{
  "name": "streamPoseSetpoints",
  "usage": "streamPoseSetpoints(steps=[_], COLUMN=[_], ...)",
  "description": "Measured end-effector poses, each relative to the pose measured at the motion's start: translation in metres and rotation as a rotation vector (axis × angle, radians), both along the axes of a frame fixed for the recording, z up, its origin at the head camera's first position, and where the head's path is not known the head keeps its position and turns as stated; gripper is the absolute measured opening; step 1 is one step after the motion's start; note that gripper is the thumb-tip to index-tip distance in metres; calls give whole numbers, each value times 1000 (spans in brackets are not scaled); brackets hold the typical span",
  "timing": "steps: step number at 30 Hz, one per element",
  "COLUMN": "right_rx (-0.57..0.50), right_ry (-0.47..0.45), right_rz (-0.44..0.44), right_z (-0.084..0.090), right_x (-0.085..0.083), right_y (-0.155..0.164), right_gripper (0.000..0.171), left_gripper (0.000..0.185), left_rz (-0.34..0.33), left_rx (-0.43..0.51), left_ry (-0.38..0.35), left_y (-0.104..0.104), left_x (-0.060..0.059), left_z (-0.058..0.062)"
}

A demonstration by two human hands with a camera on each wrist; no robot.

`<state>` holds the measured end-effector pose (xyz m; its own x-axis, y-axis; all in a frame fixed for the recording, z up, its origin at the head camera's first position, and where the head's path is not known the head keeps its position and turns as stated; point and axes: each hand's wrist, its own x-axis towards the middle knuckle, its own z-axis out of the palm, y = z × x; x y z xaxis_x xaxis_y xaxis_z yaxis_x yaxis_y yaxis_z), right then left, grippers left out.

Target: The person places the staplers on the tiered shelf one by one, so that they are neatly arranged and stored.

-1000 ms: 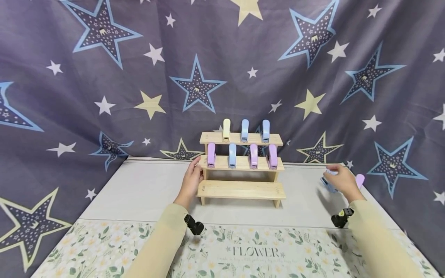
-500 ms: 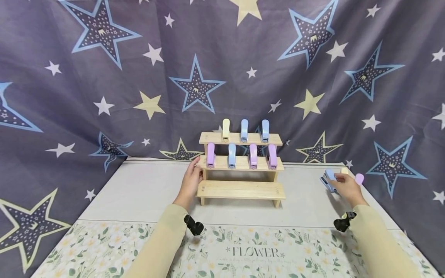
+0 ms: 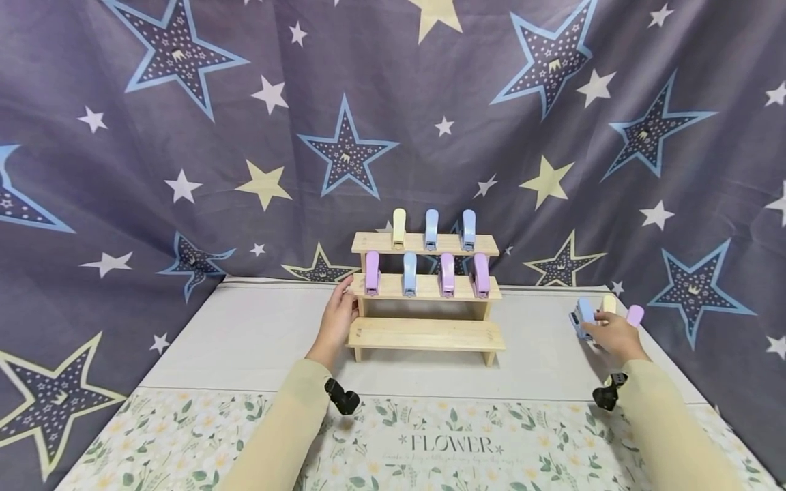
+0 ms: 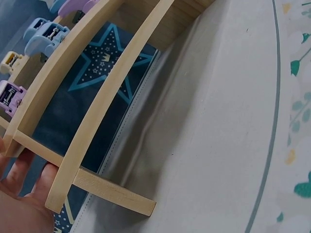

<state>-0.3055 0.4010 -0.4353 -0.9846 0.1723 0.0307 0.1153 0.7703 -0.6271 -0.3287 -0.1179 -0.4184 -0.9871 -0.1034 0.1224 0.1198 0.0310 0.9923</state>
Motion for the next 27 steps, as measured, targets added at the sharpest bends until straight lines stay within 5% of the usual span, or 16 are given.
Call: streamPoseSetpoints(steps=[10, 27], right_rx=[-59, 87], right_ry=[-128, -13], right_rz=[76, 111], right_z=[6, 5], right_x=[2, 4], right_y=[-3, -10], right_gripper=[46, 36], left_gripper=[41, 42], left_rz=[-9, -10], left_rx=[10, 7], left_ry=[3, 3], left_y=[-1, 0], left_x=[0, 0], left_z=[-2, -1])
